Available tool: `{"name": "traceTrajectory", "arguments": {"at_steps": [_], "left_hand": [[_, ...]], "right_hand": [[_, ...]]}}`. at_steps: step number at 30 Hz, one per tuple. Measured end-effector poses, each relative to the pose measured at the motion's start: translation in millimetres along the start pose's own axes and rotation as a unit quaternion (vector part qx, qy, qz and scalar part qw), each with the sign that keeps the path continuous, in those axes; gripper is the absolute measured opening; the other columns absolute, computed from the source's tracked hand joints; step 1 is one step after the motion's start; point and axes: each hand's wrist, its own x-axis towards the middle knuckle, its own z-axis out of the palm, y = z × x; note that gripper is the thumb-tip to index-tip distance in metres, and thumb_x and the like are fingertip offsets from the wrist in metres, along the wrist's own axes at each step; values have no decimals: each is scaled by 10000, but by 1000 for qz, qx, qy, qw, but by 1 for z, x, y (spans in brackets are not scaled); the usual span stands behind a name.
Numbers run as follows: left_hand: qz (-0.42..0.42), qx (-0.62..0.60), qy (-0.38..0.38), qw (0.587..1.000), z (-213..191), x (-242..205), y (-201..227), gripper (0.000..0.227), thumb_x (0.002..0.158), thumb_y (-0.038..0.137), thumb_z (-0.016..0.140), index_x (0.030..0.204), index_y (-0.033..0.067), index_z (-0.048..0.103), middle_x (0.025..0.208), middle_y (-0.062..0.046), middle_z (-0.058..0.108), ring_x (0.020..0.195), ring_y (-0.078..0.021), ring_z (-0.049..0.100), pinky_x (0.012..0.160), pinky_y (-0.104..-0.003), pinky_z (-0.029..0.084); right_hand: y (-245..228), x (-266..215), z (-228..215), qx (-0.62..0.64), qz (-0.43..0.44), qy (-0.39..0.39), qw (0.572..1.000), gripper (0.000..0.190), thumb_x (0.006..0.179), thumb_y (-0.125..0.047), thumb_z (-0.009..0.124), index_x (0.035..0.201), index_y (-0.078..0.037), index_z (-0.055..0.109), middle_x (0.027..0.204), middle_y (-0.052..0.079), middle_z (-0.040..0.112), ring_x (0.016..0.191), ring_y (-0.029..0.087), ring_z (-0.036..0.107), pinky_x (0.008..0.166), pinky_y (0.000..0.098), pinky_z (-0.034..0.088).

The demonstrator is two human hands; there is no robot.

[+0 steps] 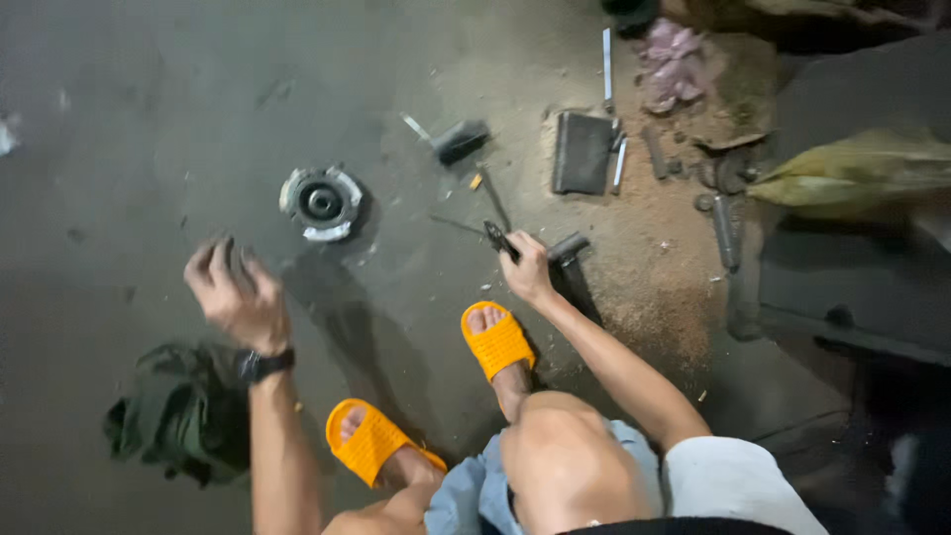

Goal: The person sits on the floor and cleans a circular mechanical part with a green cloth. They then use pliers to remove a small metal ring from the part and place it on the floor.

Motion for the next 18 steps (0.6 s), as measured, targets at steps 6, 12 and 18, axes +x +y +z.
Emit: {"name": "traceTrajectory", "arguments": {"at_steps": [6, 12, 18], "left_hand": [[106, 109, -264, 952, -61, 25, 0, 244, 1014, 96, 664, 1218, -35, 688, 1181, -230, 656, 936, -316, 669, 740, -378, 592], [229, 376, -387, 810, -92, 98, -14, 296, 958, 436, 607, 1177, 247, 668, 973, -20, 662, 803, -242, 685, 654, -347, 578], [149, 435, -350, 816, -37, 177, -75, 376, 975, 475, 654, 1219, 210, 763, 1102, -127, 762, 1002, -266, 718, 775, -342, 579]], "right_hand": [[13, 72, -7, -8, 129, 66, 989, 111, 853, -63, 601, 926, -38, 681, 898, 112, 672, 823, 256, 622, 746, 378, 477], [0, 118, 20, 24, 42, 44, 998, 203, 863, -58, 711, 1034, 27, 643, 1022, 169, 607, 814, 258, 640, 788, 356, 639], [-26, 183, 46, -193, -68, -92, 974, 489, 744, -192, 837, 1119, -112, 533, 1229, 217, 553, 957, 304, 608, 741, 326, 589]]}}
